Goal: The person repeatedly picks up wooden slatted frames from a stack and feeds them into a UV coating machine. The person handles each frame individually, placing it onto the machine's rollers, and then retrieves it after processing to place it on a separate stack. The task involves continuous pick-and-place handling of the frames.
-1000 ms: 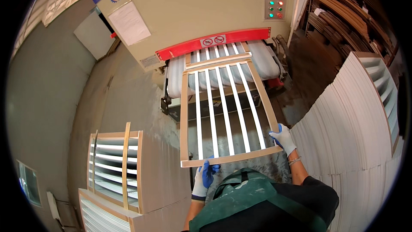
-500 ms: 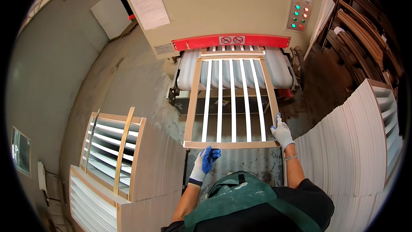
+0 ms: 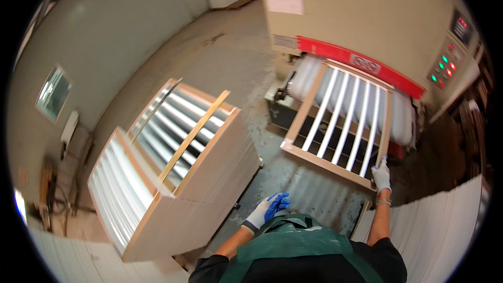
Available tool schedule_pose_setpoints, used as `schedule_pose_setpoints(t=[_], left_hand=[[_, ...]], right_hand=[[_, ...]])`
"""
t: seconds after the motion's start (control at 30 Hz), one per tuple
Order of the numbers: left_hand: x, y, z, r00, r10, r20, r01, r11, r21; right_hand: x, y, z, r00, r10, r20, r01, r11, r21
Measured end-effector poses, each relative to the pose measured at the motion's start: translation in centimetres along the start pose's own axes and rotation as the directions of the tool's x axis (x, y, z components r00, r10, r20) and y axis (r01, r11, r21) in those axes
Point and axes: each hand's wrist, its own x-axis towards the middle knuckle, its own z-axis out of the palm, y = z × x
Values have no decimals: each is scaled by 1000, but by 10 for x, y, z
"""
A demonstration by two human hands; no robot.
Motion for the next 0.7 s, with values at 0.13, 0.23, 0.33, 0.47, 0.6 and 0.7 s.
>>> schedule_pose_setpoints(t=[0.13,0.23,0.33,0.47,0.6,0.7], left_hand=[[-35,-2,-17,996,48,-79,-56,994,-97],[-63,1,-26,982,96,-163,-112,990,-89],[-92,2,-39,965,137,-222,-163,982,-100],[-125,-1,-60,944,176,-280,-201,977,-66],[-157,-8,-77,915,232,-331,-285,950,-123],[-178,-14,-88,886,274,-375,-329,940,-89]], right_hand=[[28,7,0,998,-67,-13,68,994,83],[53,16,8,998,-67,-16,68,991,112],[79,24,15,998,-62,-13,62,998,-9],[101,7,7,995,63,76,-72,990,122],[92,-78,-5,987,-85,-135,1,848,-530],[60,-204,22,852,-431,-297,423,901,-94]])
